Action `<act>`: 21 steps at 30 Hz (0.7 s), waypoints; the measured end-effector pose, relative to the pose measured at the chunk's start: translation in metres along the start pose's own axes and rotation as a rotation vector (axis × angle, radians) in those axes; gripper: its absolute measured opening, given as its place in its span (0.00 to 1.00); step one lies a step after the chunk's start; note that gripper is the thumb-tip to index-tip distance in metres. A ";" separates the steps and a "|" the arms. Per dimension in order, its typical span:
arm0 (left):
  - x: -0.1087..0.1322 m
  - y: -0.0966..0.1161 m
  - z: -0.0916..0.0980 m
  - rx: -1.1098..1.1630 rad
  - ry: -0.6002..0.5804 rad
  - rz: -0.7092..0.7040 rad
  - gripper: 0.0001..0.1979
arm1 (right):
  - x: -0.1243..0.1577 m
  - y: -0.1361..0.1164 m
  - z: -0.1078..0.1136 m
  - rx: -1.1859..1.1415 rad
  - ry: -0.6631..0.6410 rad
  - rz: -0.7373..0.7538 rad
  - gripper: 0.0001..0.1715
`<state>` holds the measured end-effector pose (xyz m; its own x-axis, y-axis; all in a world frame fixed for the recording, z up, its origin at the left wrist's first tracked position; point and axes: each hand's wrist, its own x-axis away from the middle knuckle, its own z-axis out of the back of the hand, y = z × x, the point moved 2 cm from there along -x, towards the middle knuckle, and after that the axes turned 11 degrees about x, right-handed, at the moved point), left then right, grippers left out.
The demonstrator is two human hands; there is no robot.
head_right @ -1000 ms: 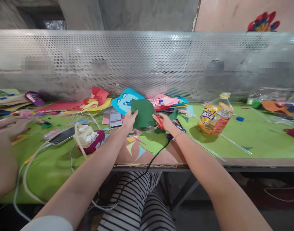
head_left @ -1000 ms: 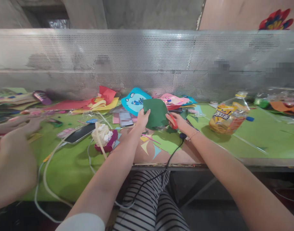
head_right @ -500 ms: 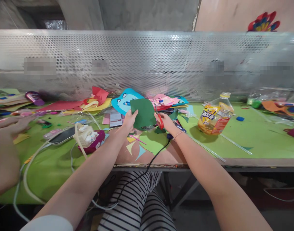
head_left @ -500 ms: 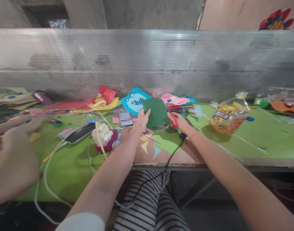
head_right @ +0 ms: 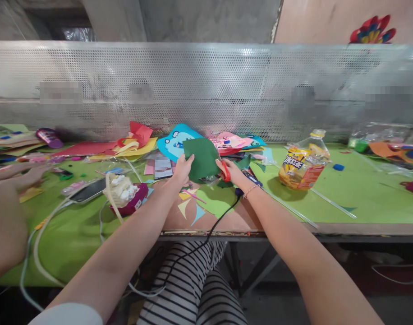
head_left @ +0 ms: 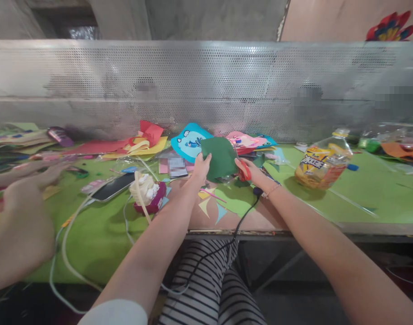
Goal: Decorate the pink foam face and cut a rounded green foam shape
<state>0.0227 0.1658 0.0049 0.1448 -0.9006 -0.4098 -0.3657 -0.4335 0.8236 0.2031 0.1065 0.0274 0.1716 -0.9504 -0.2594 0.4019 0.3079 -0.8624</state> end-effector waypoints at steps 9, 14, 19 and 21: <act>0.002 0.003 -0.002 -0.006 -0.001 -0.010 0.15 | -0.003 0.003 -0.002 -0.068 -0.022 -0.050 0.27; 0.001 0.003 -0.002 -0.013 -0.011 -0.012 0.17 | -0.003 0.004 -0.002 -0.079 -0.014 -0.048 0.26; 0.000 0.001 -0.001 -0.026 -0.006 -0.023 0.16 | -0.003 0.003 -0.001 -0.091 -0.006 -0.041 0.26; 0.000 0.001 -0.001 -0.021 -0.014 -0.026 0.17 | -0.002 0.001 -0.001 -0.096 -0.004 -0.040 0.25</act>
<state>0.0232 0.1657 0.0058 0.1408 -0.8885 -0.4367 -0.3429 -0.4576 0.8204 0.2028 0.1091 0.0267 0.1605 -0.9616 -0.2228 0.3200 0.2643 -0.9098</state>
